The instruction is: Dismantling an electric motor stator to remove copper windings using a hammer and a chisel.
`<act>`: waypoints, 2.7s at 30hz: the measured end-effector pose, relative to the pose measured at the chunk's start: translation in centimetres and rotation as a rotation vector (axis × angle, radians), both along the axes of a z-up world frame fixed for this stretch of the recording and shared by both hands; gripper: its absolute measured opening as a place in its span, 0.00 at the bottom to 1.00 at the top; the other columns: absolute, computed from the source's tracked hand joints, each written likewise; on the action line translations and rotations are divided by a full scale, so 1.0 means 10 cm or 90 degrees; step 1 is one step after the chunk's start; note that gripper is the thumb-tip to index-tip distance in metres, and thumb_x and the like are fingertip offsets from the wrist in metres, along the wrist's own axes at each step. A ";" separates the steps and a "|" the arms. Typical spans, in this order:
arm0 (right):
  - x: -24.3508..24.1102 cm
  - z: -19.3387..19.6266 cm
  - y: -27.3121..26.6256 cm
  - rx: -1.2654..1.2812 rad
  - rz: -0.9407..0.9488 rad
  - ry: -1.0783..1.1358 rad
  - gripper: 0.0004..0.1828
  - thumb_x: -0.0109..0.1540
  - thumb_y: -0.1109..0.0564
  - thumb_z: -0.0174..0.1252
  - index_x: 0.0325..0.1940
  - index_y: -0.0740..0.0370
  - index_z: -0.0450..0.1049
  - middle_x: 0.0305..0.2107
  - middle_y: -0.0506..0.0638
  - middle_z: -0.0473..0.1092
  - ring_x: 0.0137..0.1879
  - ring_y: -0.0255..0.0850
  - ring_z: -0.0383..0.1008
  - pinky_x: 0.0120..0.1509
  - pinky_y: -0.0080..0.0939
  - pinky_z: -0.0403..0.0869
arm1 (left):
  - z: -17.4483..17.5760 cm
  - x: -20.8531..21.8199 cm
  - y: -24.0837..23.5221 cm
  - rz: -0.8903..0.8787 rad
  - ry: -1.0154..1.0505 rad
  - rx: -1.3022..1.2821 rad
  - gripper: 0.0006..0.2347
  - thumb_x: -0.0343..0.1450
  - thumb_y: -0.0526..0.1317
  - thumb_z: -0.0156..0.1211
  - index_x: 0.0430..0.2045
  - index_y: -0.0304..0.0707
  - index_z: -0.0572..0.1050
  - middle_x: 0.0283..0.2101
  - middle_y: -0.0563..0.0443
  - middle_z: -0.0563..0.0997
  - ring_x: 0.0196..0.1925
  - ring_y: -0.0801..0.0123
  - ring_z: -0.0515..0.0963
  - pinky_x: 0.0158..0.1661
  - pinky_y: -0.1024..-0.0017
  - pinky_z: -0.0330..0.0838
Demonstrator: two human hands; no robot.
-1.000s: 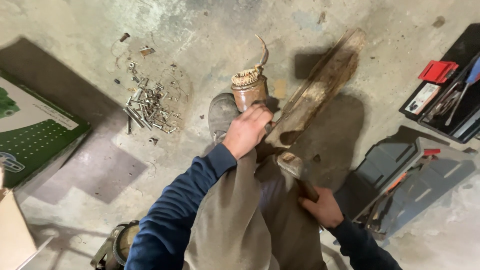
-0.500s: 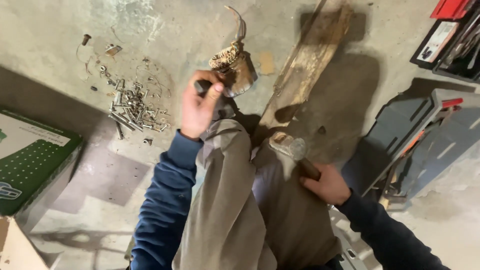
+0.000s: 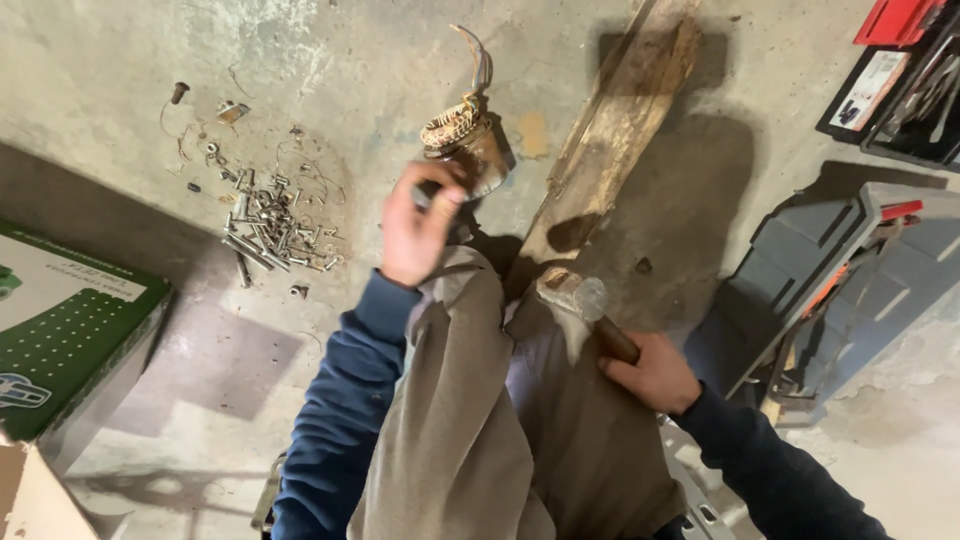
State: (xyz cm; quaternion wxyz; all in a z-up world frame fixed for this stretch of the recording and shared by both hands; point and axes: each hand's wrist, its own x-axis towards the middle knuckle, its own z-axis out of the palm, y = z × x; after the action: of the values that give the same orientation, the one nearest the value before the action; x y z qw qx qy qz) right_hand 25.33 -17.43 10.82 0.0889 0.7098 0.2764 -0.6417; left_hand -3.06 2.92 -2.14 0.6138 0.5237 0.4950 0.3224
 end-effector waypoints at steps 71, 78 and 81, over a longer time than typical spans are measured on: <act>0.60 -1.39 1.24 0.668 -0.442 -0.137 0.69 0.42 0.42 0.82 0.77 0.67 0.52 0.68 0.66 0.61 0.74 0.58 0.63 0.77 0.53 0.63 | 0.66 2.45 1.24 -0.688 0.387 0.161 0.31 0.66 0.56 0.69 0.62 0.44 0.70 0.33 0.42 0.86 0.35 0.52 0.87 0.37 0.60 0.79; 0.92 -0.99 1.05 0.708 -0.190 -0.111 0.67 0.39 0.39 0.82 0.74 0.63 0.56 0.67 0.61 0.63 0.73 0.57 0.63 0.74 0.53 0.67 | 0.62 1.80 0.50 -0.576 0.266 0.192 0.28 0.71 0.49 0.67 0.64 0.38 0.67 0.64 0.33 0.76 0.51 0.43 0.84 0.46 0.59 0.80; 0.96 -0.99 0.78 0.658 -0.036 -0.010 0.66 0.38 0.39 0.80 0.72 0.63 0.57 0.67 0.60 0.62 0.71 0.57 0.63 0.71 0.54 0.66 | 0.52 1.43 0.04 -0.615 0.281 -0.012 0.27 0.70 0.47 0.66 0.64 0.42 0.68 0.72 0.35 0.67 0.47 0.51 0.87 0.48 0.63 0.82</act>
State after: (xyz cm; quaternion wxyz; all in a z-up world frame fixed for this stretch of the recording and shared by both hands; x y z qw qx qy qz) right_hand 34.94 -9.63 0.97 -0.2890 0.6731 0.5374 -0.4180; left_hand 11.26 3.36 3.08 0.5784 0.7417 0.3179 -0.1193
